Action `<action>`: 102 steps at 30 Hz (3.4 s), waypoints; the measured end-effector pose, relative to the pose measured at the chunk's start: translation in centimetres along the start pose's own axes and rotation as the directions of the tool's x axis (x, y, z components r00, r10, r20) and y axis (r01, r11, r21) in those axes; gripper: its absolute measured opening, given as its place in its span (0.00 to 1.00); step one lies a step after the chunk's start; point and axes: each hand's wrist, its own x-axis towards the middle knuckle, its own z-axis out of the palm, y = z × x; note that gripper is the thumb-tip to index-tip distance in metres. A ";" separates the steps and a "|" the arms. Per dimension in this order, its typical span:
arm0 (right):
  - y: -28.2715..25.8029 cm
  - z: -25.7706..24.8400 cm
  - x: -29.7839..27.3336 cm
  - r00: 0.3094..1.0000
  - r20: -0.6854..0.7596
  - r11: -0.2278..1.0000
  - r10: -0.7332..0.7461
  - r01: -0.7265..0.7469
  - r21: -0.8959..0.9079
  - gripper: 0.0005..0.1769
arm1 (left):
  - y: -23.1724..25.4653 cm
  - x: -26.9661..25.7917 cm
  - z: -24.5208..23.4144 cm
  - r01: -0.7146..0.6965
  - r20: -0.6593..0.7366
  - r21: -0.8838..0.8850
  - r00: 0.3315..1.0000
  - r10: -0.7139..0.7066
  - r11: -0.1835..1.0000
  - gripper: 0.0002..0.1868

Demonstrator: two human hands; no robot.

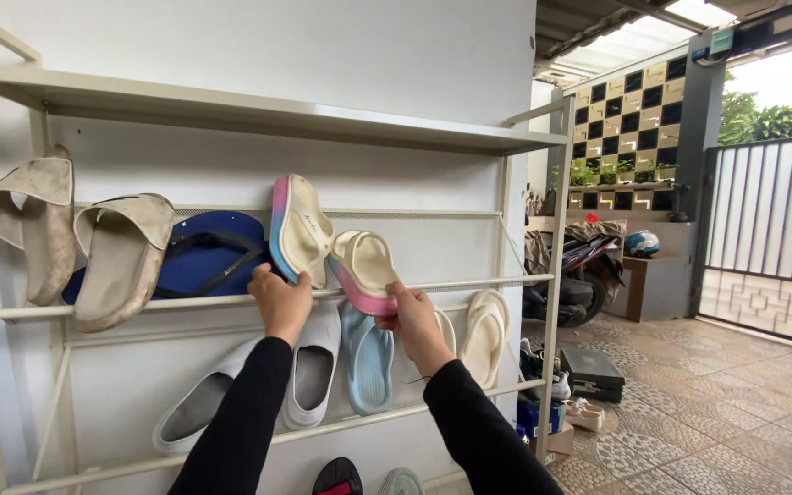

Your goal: The person gathers shoes from the floor and places them on a multi-tier shoe rack. They pair and align various shoes and sandals, organizing them by type and color across the shelves.

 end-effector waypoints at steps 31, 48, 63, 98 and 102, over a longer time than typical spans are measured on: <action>-3.6 3.6 -5.1 0.993 -0.034 0.992 -0.115 0.117 0.055 0.34 | 8.2 -4.9 -4.3 0.425 0.303 -0.501 0.902 -0.308 0.754 0.25; -5.0 -16.9 -4.5 0.948 -0.294 0.990 -0.118 0.135 0.039 0.10 | 0.3 -3.6 -9.4 0.241 0.254 -0.224 0.950 -0.182 0.944 0.27; 2.8 -25.3 -17.3 0.873 0.286 0.889 0.397 -0.287 -0.356 0.49 | -0.2 -22.0 -10.4 0.567 0.756 0.173 0.449 -0.477 0.806 0.38; 39.2 -37.8 -34.5 0.436 -0.227 0.367 0.871 -0.884 -0.289 0.31 | -36.1 -54.3 -13.0 0.975 0.644 0.168 -0.218 -0.734 -0.142 0.18; 40.8 -35.5 -36.3 0.453 -0.392 0.399 0.801 -0.891 -0.214 0.22 | -32.3 -54.5 -13.4 0.894 0.594 -0.110 -0.291 -0.750 -0.435 0.37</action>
